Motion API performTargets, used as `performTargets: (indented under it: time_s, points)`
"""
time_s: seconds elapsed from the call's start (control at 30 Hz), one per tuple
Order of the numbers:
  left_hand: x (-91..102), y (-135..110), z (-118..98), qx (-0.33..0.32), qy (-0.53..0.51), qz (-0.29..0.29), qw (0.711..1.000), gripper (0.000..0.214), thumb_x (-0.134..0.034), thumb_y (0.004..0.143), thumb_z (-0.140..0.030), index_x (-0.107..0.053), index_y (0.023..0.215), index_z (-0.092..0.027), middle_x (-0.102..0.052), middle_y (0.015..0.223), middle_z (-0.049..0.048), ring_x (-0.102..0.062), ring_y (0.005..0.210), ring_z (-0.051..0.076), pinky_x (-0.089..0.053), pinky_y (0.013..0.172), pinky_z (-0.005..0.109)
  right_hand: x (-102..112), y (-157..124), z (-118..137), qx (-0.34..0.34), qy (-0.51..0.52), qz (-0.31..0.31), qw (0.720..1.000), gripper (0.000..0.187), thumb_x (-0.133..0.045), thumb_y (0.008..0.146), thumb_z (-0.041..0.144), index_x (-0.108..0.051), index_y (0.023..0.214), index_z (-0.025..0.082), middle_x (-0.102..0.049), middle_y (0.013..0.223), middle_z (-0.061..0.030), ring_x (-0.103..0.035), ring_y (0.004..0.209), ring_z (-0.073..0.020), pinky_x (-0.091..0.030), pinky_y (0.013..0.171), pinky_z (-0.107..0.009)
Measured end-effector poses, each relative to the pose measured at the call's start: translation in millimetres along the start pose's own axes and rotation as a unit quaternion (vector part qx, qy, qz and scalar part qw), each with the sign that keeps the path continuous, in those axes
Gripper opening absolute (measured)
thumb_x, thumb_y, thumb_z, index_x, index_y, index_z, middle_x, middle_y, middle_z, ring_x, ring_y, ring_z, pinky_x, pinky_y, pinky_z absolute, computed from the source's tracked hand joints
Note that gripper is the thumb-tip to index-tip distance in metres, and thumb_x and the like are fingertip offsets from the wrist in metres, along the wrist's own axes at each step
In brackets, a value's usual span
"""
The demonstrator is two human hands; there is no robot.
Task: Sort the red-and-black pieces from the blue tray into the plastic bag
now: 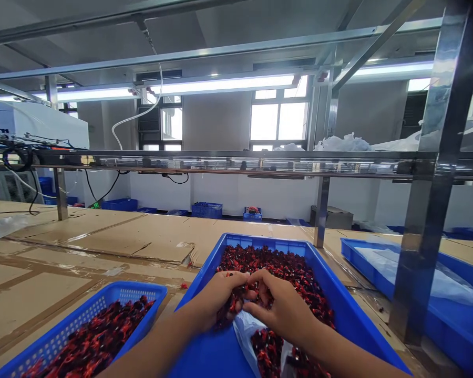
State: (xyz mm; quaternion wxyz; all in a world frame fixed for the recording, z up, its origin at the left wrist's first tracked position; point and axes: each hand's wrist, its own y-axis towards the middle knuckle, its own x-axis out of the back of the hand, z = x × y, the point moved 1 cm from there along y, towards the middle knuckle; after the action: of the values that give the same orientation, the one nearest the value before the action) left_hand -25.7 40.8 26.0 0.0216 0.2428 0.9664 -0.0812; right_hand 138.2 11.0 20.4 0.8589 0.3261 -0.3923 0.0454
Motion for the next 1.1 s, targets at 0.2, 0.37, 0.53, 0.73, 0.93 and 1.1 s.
performTargets:
  time_s: [0.2,0.37,0.53,0.73,0.93,1.1]
  points:
    - [-2.4,-0.8,2.0,0.014,0.043,0.014,0.999,0.042,-0.067,0.07,-0.059,-0.055,0.074,-0.019,-0.05,0.048,-0.0042,-0.04,0.037,0.008,-0.024,0.035,0.018,4.2,0.9,-3.6,0.047,-0.116,-0.005,0.992,0.018,-0.067,0.084,0.032,-0.063,0.099,0.023,-0.065,0.074,0.0019,-0.059,0.062,-0.0144,-0.035,0.057,-0.023]
    - [-4.1,0.6,3.7,0.025,0.03,0.024,0.999,0.054,-0.059,0.073,-0.07,-0.057,0.072,-0.016,-0.05,0.052,-0.0025,-0.04,0.038,0.008,-0.023,0.034,0.019,10.1,-0.9,-0.9,0.112,-0.119,-0.028,0.986,0.021,-0.059,0.086,0.025,-0.064,0.107,0.021,-0.069,0.076,-0.0008,-0.063,0.063,-0.0143,-0.04,0.059,-0.023]
    - [-3.5,2.0,5.4,0.034,-0.034,0.046,0.998,0.055,-0.061,0.072,-0.07,-0.057,0.074,-0.016,-0.051,0.055,-0.0025,-0.039,0.04,0.006,-0.021,0.036,0.017,11.9,-2.4,-0.8,0.12,-0.109,-0.049,0.986,0.023,-0.055,0.09,0.024,-0.065,0.11,0.019,-0.07,0.074,-0.0019,-0.062,0.06,-0.0135,-0.041,0.058,-0.023]
    - [-8.8,1.8,8.5,-0.015,0.033,-0.02,0.999,0.056,-0.062,0.068,-0.074,-0.05,0.07,-0.019,-0.049,0.047,-0.0032,-0.037,0.035,0.008,-0.026,0.034,0.019,11.9,-2.2,-4.8,0.155,-0.131,-0.069,0.977,0.043,-0.069,0.083,0.036,-0.064,0.121,0.017,-0.068,0.07,-0.0026,-0.061,0.058,-0.0148,-0.041,0.055,-0.024]
    - [-14.6,-1.3,6.7,0.01,-0.04,-0.039,0.998,0.056,-0.063,0.07,-0.071,-0.057,0.084,-0.017,-0.053,0.056,-0.0022,-0.04,0.04,0.007,-0.026,0.035,0.017,17.2,-2.3,-4.1,0.173,-0.116,-0.088,0.974,0.034,-0.07,0.083,0.033,-0.067,0.114,0.021,-0.065,0.068,0.0,-0.059,0.058,-0.0132,-0.041,0.057,-0.024]
    - [-22.6,-9.0,4.2,0.026,-0.058,-0.042,0.997,0.044,-0.063,0.075,-0.06,-0.056,0.084,-0.017,-0.057,0.069,-0.0002,-0.045,0.044,0.007,-0.025,0.036,0.015,22.9,-0.4,-9.7,0.205,-0.085,-0.132,0.966,0.032,-0.065,0.086,0.024,-0.068,0.117,0.022,-0.062,0.065,0.0004,-0.054,0.054,-0.0109,-0.039,0.052,-0.021]
